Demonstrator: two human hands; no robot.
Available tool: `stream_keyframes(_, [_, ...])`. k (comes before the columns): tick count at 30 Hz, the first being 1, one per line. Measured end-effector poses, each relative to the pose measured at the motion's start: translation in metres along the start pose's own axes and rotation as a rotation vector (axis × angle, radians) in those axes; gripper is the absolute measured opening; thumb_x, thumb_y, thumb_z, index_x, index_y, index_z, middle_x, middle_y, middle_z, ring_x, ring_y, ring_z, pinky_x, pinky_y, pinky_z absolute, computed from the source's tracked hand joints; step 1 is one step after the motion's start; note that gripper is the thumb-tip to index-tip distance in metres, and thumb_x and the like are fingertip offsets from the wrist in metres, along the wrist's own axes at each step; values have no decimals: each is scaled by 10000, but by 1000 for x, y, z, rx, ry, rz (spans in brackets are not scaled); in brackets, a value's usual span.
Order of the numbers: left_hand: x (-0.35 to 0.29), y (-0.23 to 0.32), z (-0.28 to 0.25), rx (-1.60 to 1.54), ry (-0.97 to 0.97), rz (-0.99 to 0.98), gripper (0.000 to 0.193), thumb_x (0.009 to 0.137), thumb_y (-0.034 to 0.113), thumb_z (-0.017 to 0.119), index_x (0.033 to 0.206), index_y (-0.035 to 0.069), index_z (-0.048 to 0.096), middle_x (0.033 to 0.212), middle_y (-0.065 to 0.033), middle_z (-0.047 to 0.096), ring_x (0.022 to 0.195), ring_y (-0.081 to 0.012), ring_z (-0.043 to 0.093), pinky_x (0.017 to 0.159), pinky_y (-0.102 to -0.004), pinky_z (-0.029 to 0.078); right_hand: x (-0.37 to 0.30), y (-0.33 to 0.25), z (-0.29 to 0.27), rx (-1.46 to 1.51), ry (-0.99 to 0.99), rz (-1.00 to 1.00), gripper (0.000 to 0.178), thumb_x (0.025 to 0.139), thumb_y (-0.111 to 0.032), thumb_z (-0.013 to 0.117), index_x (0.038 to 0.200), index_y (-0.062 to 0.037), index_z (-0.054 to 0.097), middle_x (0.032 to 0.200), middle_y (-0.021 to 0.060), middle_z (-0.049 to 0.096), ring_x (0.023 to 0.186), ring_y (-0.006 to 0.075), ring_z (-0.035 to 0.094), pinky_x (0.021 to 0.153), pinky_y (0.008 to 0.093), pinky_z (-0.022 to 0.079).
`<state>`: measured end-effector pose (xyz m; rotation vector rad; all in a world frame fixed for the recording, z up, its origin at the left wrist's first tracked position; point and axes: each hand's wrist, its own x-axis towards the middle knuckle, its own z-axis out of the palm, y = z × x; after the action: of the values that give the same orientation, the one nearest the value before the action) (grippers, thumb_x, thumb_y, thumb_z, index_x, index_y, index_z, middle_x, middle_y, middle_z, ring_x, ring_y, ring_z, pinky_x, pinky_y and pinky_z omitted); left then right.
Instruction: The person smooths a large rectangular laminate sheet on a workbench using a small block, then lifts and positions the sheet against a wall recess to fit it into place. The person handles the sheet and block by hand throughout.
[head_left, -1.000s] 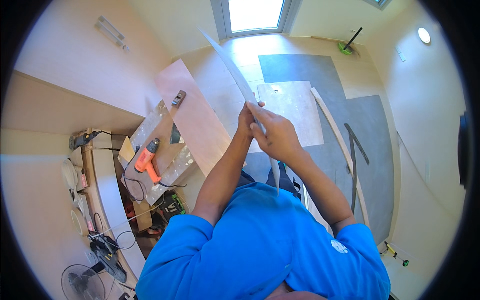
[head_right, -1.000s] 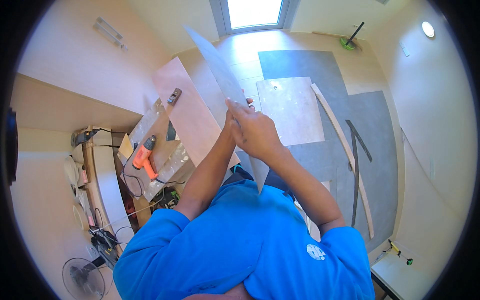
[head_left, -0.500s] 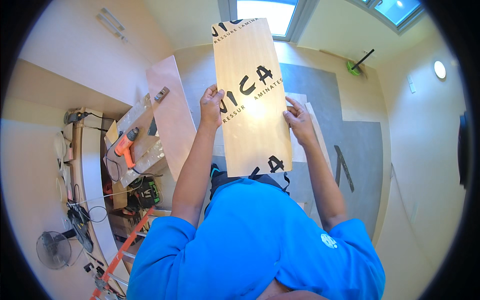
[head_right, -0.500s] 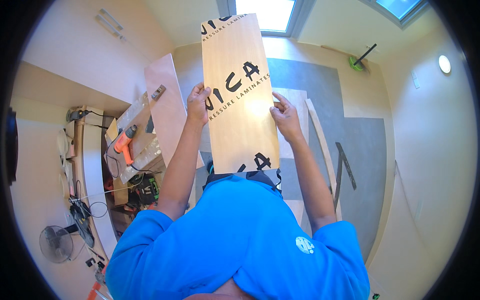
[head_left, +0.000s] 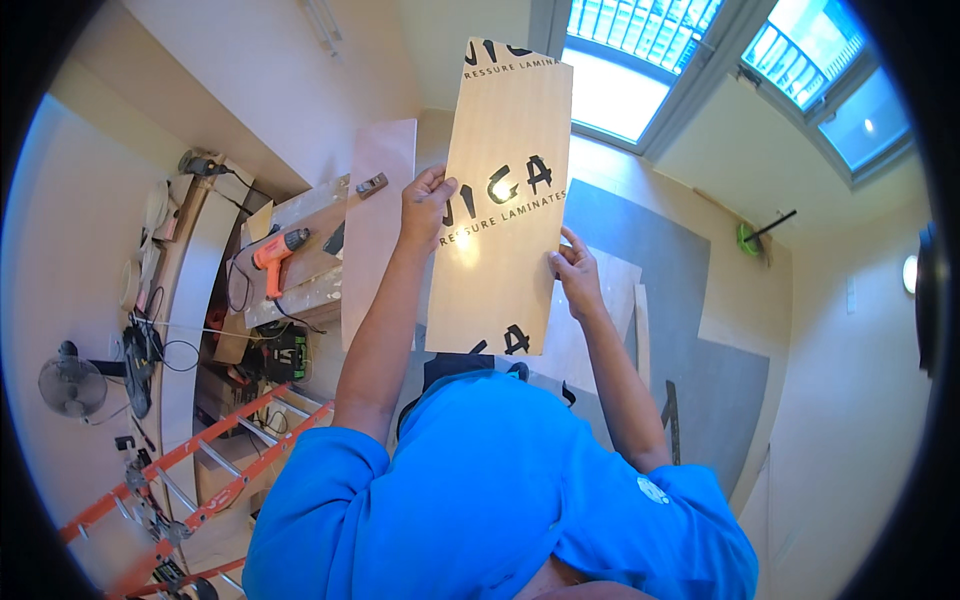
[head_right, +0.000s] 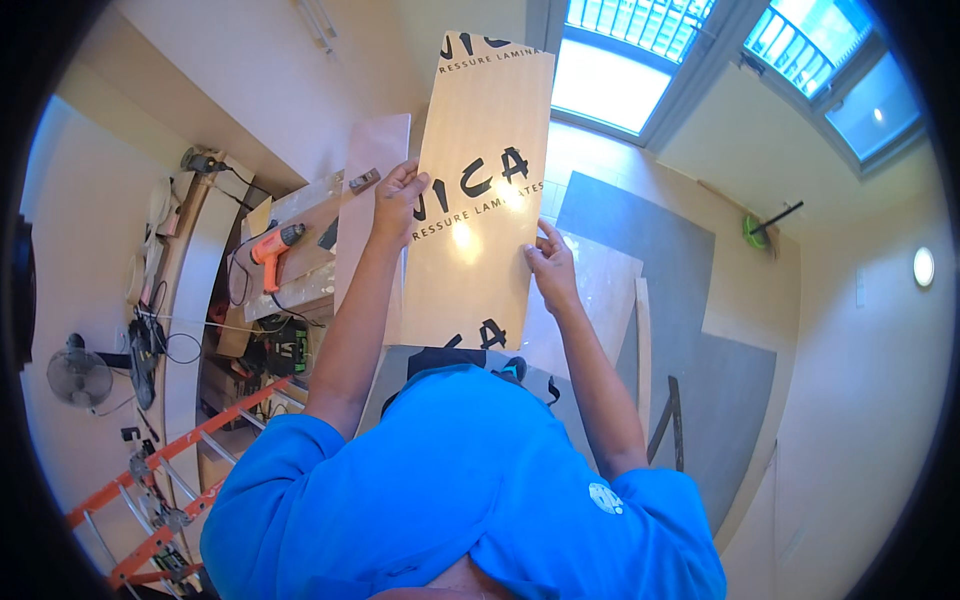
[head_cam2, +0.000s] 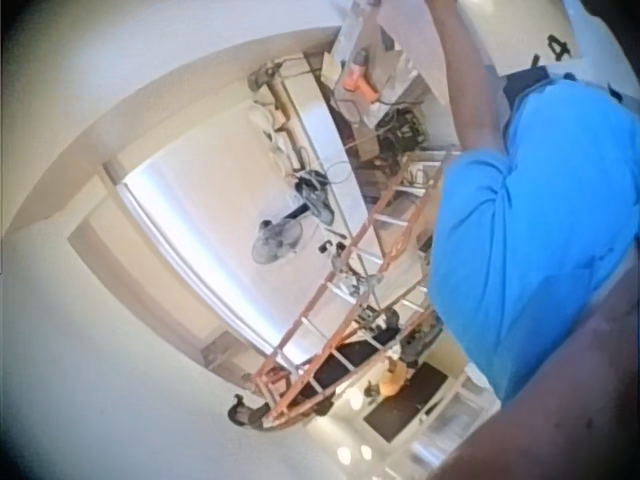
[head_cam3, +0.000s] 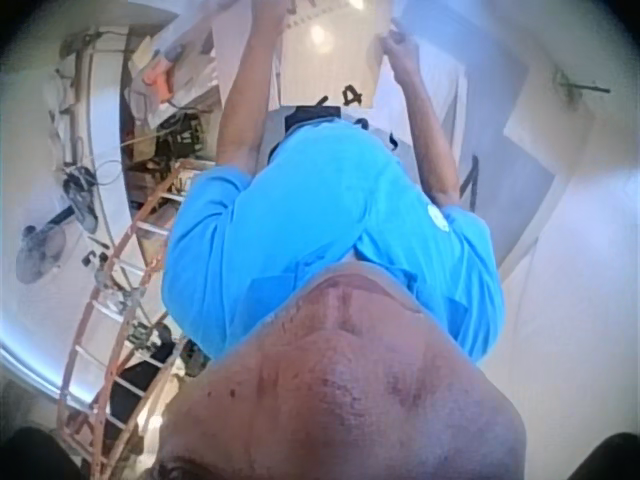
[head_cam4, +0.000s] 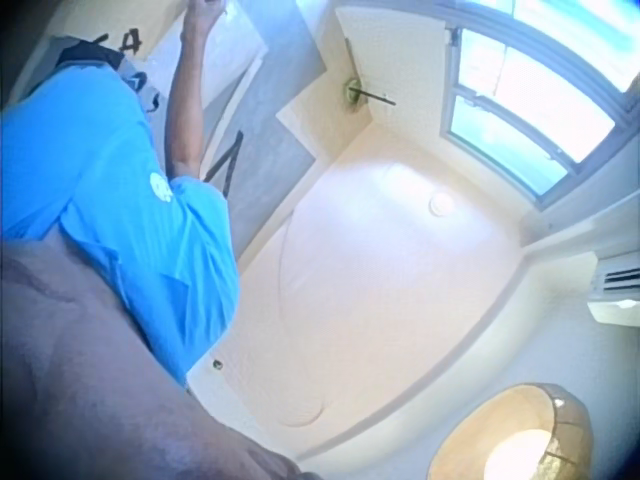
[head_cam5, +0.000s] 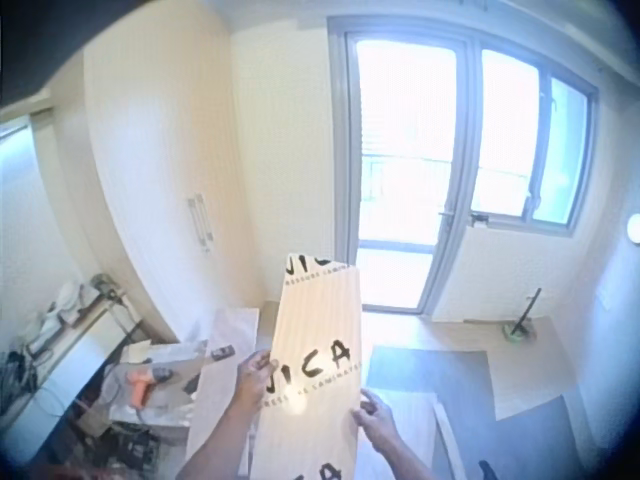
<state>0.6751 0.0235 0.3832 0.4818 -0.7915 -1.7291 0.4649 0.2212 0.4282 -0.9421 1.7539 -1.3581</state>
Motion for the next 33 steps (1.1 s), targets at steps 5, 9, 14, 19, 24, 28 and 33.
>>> stream_keyframes(5, [27, -3, -37, -14, -37, 66, 350, 1014, -9, 634, 1360, -57, 618, 1206, -129, 747, 1034, -158, 726, 918, -286, 588, 31, 8, 18, 27, -114, -31, 617, 1008, -29, 626, 1584, -1, 406, 1160, 121, 744, 920, 128, 677, 817, 270, 542])
stream_keyframes(9, [42, -10, -68, -29, -44, 126, 379, 994, -35, 629, 1372, -59, 628, 1225, -134, 746, 1068, -169, 722, 946, -282, 571, 80, 32, 43, 7, -135, -55, 540, 1046, -97, 615, 1554, -28, 446, 1133, 86, 748, 964, 134, 682, 852, 323, 563])
stream_keyframes(14, [123, 23, -118, 68, -60, 204, 344, 970, -26, 676, 1311, -69, 676, 1251, -129, 742, 1076, -173, 719, 968, -307, 560, 214, -29, 112, -155, -143, -52, 576, 1028, -234, 690, 1520, -24, 479, 1178, 80, 735, 995, 137, 637, 869, 318, 494])
stream_keyframes(19, [144, 39, -142, 428, 76, 490, 240, 899, -40, 765, 1135, 7, 776, 1176, -88, 706, 1048, -151, 643, 906, -283, 525, 313, -52, 151, -337, -231, 62, 516, 1001, -301, 708, 1452, -83, 585, 1218, 77, 675, 1007, 192, 655, 782, 353, 565])
stream_keyframes(24, [165, 70, -169, 643, 196, 651, 249, 896, -105, 705, 1077, 40, 794, 1028, -32, 641, 888, -118, 540, 785, -249, 475, 314, -86, 199, -1, -489, -175, 577, 1124, -361, 469, 1561, 16, 477, 1598, 164, 503, 1445, 248, 515, 1222, 375, 391])
stream_keyframes(28, [184, 68, -200, 573, 383, 592, 278, 917, -127, 627, 1052, 43, 801, 1023, -13, 646, 829, -96, 523, 723, -223, 440, 418, -80, 233, 546, -803, 264, 535, 1107, -182, 502, 1591, 24, 410, 1622, 155, 468, 1440, 218, 513, 1192, 367, 427])
stream_keyframes(33, [197, 57, -224, 128, 542, 420, 284, 969, -68, 579, 1186, 16, 741, 1098, -25, 693, 822, -69, 571, 717, -222, 464, 435, -98, 298, 212, -957, 187, 685, 1036, -19, 571, 1653, 5, 275, 1604, 173, 476, 1387, 226, 565, 1144, 369, 487])
